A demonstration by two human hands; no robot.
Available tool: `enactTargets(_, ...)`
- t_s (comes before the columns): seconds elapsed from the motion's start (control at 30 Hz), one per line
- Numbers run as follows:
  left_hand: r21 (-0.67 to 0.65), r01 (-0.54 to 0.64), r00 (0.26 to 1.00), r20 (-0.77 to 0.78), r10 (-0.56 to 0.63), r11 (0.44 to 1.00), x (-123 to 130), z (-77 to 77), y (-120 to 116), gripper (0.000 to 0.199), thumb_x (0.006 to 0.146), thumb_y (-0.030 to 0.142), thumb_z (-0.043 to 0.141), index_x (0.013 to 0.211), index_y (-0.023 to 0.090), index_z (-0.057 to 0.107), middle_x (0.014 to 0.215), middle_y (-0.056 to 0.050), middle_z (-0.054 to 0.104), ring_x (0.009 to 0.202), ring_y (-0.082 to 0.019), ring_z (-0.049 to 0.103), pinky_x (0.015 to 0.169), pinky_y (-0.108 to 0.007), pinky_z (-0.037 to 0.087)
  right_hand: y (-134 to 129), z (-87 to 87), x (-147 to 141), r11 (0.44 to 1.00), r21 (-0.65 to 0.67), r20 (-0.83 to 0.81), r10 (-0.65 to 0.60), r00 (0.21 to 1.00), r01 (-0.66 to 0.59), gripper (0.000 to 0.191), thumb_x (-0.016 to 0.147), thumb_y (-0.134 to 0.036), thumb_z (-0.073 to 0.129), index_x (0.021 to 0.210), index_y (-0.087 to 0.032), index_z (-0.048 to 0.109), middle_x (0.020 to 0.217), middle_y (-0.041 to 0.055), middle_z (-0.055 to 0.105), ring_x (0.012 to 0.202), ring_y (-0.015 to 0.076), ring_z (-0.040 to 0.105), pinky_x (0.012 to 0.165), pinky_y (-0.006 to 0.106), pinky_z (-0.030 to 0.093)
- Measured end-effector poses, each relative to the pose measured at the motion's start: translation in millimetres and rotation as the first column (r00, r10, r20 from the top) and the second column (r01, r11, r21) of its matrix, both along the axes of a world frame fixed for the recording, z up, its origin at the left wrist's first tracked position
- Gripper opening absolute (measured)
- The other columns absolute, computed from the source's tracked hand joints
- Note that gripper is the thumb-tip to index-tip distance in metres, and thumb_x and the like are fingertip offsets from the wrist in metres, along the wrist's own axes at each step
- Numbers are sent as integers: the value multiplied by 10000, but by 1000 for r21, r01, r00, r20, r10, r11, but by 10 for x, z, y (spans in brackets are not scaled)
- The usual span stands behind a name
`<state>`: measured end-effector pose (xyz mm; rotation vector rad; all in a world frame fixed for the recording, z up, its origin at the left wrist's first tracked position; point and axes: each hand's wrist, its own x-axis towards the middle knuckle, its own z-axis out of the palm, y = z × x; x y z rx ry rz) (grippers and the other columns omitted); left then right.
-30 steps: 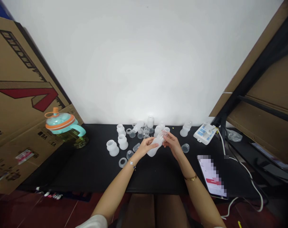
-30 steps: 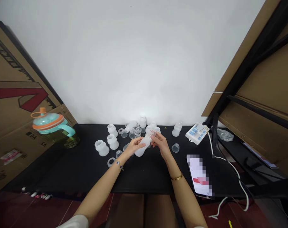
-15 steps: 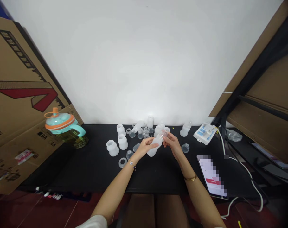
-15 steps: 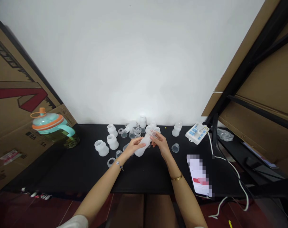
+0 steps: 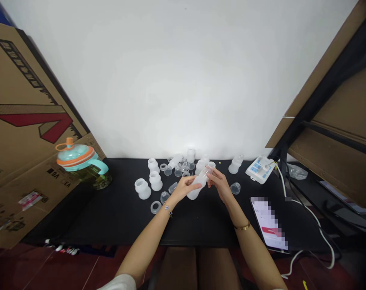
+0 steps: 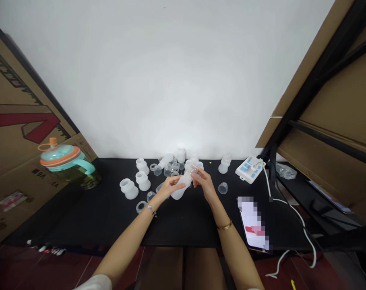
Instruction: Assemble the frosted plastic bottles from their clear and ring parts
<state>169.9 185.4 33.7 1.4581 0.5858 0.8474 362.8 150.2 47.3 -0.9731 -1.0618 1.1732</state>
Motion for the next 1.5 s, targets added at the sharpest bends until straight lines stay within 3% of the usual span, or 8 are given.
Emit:
enactTargets(0.47,-47,-69,997,40,71,997,23,-6,-30,572,710,469,848,1149,123,727,1031,-105,768,914,-257,709,820,-323,526,-11,10,-28,1000,-13,-55,19,998,-20,568,747,-465,809,1240,-207,703,817,8,670,514,104,521,507,269,436)
enactTargets(0.87,-28,-51,997,49,53,998,31,-23,-28,556,729,469,836,1148,125,709,1052,-109,762,938,-260,708,846,-330,521,6,-34,-39,1000,20,-3,-10,1000,10,601,760,-474,795,1280,-193,686,687,-20,619,527,117,509,509,266,435)
enactTargets(1.07,-66,-85,995,41,88,994,26,-83,-7,675,726,477,837,1277,157,615,941,-84,764,845,-234,715,789,-318,524,13,-31,-75,999,31,1,-34,999,34,581,757,-499,788,1257,-219,691,766,-2,643,541,113,521,485,252,447)
enactTargets(1.2,-61,-84,996,37,87,995,23,-71,-10,755,719,492,839,1347,170,570,951,-86,760,852,-239,710,797,-329,523,21,-43,-70,999,30,7,-32,999,31,639,768,-500,777,1338,-247,636,855,12,672,535,107,537,471,245,456)
enactTargets(1.5,-55,-130,988,73,133,990,45,-97,2,714,734,485,826,1330,171,589,983,-98,764,890,-253,715,812,-338,525,32,-97,-92,997,70,28,16,999,-17,769,746,-440,813,1446,-320,520,1222,68,655,612,107,591,473,227,472)
